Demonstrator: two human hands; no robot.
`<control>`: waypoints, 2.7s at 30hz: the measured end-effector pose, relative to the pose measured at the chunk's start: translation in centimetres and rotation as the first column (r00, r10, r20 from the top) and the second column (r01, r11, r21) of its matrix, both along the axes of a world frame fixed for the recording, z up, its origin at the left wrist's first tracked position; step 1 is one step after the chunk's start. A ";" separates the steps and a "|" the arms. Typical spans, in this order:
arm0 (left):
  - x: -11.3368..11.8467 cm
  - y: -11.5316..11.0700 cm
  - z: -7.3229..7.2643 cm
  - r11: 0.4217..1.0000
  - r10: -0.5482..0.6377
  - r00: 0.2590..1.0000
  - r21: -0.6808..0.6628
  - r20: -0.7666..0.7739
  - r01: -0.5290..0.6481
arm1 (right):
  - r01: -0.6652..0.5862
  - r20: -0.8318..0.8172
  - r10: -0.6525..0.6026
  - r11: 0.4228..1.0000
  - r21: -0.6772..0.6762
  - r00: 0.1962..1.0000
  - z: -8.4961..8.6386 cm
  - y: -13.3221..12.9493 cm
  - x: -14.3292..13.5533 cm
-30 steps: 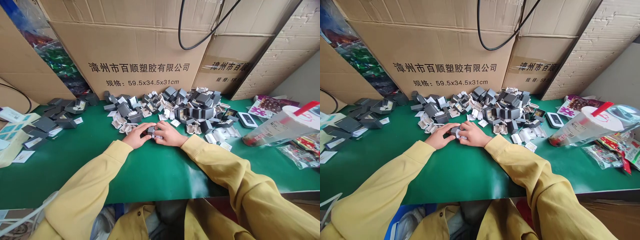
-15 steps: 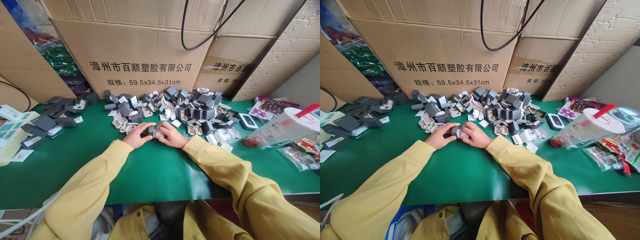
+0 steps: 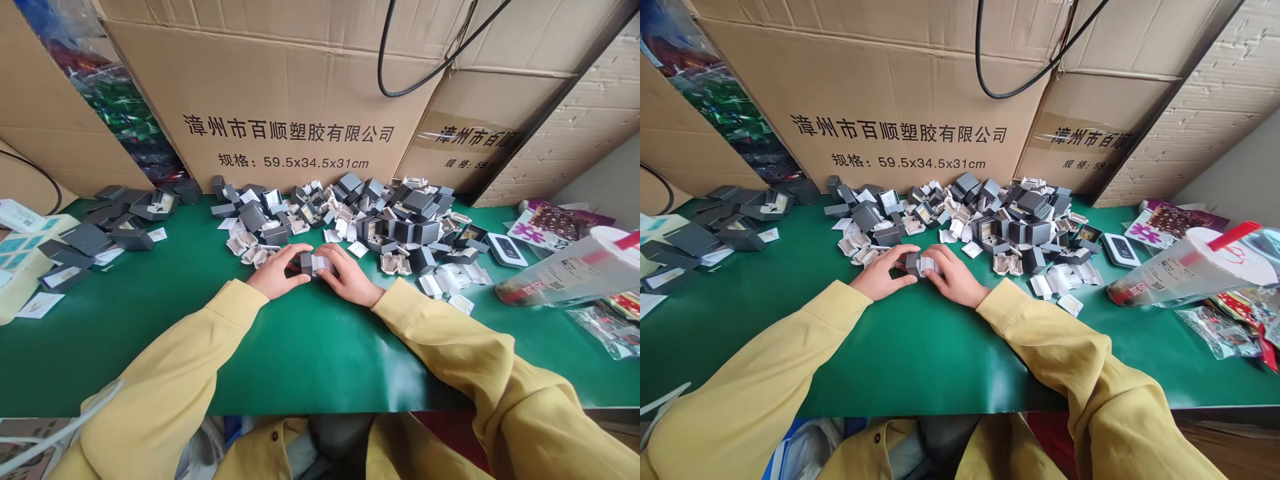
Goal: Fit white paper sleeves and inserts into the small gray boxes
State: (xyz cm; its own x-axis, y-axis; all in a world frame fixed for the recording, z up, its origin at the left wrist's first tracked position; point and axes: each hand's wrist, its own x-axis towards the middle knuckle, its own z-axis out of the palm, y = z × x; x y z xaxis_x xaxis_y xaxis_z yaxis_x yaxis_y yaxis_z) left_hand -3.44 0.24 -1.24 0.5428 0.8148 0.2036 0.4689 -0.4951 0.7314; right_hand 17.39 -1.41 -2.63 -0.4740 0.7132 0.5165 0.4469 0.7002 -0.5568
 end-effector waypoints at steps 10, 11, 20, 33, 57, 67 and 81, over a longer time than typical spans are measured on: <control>-0.3 0.0 -0.1 0.999 0.000 0.999 0.052 -0.040 0.002 | 0.034 0.096 -0.050 0.987 0.157 0.994 0.1 0.2 2.2; -0.3 0.0 0.0 0.998 -0.002 0.999 0.056 -0.041 0.004 | 0.011 0.143 -0.039 0.982 0.190 0.989 0.2 0.2 2.5; -0.3 -0.2 0.3 0.997 0.014 0.999 0.078 -0.029 -0.011 | -0.144 0.351 0.042 0.952 0.271 0.935 -0.1 0.5 2.3; 1.1 -0.8 -0.2 0.984 0.157 0.984 0.096 -0.090 -0.148 | -0.111 0.218 0.069 0.976 0.186 0.974 -0.2 0.7 1.8; 1.1 -0.5 -0.5 0.995 0.032 0.993 0.100 -0.113 -0.020 | -0.074 0.218 0.043 0.988 0.137 0.975 -0.1 1.0 1.7; 1.1 -0.5 -0.5 0.998 0.012 0.996 0.066 -0.090 -0.006 | -0.094 0.283 0.052 0.986 0.138 0.958 0.2 1.0 1.3; 1.1 -0.1 -0.5 1.000 0.013 0.999 -0.015 -0.032 -0.014 | -0.068 0.303 -0.007 0.969 0.237 0.953 -0.5 1.3 1.7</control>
State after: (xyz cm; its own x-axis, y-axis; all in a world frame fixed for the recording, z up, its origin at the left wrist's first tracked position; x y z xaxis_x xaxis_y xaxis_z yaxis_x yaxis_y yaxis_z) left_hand -2.36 0.18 -1.72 0.5378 0.8248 0.1744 0.4982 -0.4778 0.7235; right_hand 19.04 -0.15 -3.12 -0.6529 0.5672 0.5021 0.5423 0.8128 -0.2129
